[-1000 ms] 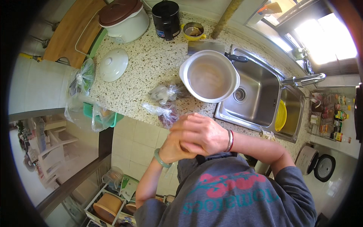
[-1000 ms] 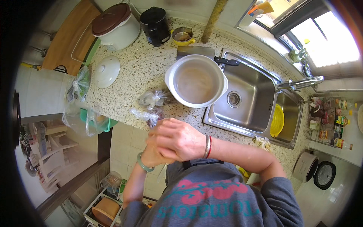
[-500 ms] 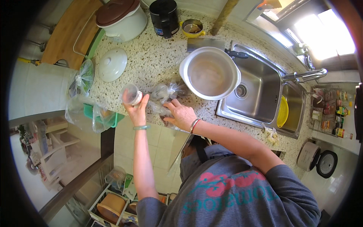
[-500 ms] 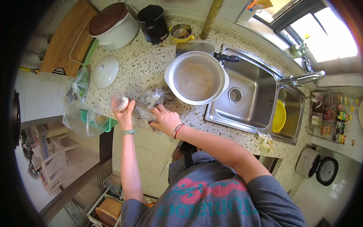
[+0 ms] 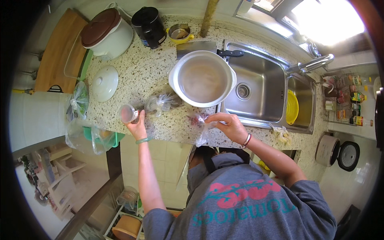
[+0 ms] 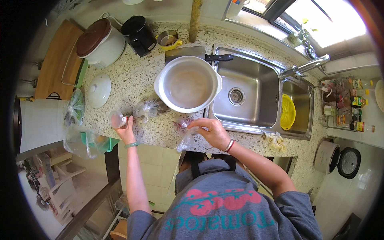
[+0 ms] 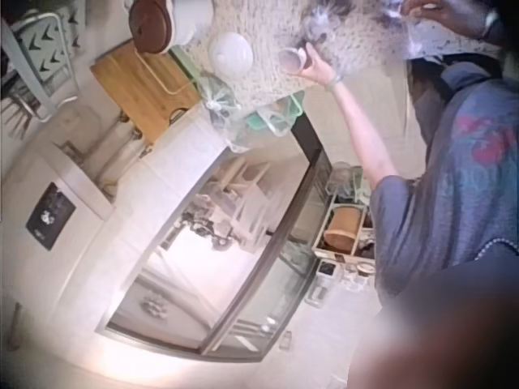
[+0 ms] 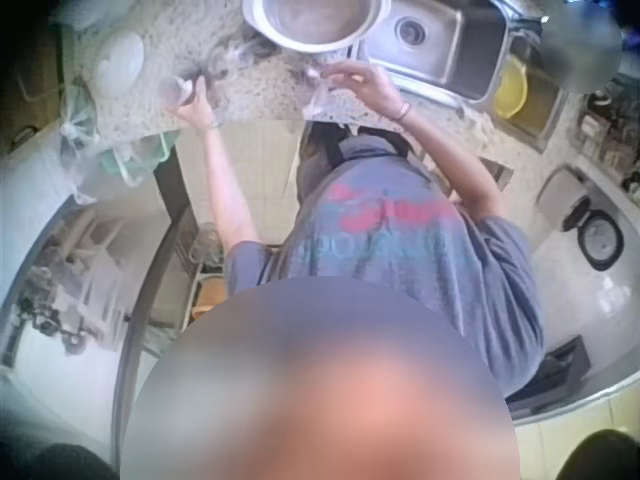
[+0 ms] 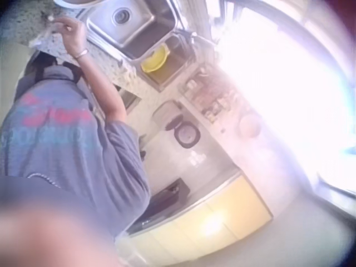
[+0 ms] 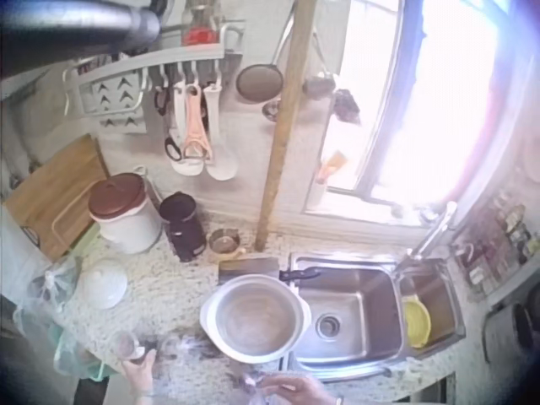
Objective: The person moves a green bowl to a shelf, then opens a small jar and pours its contents into a white bowl. They then open a plastic bag containing red dried chilies and transfer them into a yellow colander in the sink.
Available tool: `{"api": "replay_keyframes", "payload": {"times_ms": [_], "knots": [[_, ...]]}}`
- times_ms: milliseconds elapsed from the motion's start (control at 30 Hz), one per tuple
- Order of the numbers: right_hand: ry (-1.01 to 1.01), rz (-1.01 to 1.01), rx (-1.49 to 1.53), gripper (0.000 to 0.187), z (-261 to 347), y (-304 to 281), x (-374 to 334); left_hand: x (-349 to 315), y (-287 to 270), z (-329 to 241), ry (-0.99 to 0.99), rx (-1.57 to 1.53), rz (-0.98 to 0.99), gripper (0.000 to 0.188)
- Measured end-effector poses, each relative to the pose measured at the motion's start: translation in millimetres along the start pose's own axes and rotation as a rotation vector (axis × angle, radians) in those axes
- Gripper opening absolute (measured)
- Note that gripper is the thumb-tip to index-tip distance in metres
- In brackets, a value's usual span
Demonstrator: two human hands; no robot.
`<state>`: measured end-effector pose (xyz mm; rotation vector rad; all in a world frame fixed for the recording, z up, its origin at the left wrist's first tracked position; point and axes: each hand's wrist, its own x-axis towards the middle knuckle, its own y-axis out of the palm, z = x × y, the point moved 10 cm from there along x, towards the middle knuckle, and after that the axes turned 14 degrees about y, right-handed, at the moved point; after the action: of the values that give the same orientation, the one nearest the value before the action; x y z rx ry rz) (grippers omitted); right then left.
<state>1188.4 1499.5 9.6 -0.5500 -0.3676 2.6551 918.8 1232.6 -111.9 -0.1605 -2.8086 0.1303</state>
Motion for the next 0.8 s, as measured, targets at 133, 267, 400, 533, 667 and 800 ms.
{"api": "replay_keyframes", "payload": {"times_ms": [133, 267, 400, 533, 667, 800], "knots": [[0.137, -0.029, 0.138, 0.017, -18.7, -20.9, -13.2, 5.3, -0.6, -19.5, -0.009, -0.023, -0.008, 0.078], [0.133, -0.018, 0.253, 0.016, -25.6, -25.5, -20.6, 17.2, -8.7, -15.9, 0.023, 0.094, 0.019, 0.082], [0.193, 0.024, 0.424, 0.019, -25.1, -33.0, -29.6, 16.9, -4.4, -13.2, 0.002, -0.048, 0.073, 0.095], [0.225, 0.027, 0.539, 0.022, -30.4, -50.3, -39.3, -3.1, -15.2, -44.3, 0.055, 0.067, -0.038, 0.085], [0.279, -0.023, 0.572, 0.023, -47.6, -69.4, -50.2, -46.3, 1.7, -110.8, 0.092, 0.203, -0.027, 0.048], [0.296, -0.068, 0.596, 0.023, -59.2, -79.7, -63.0, -135.1, 173.4, -252.0, 0.337, 0.098, 0.701, 0.041]]}}
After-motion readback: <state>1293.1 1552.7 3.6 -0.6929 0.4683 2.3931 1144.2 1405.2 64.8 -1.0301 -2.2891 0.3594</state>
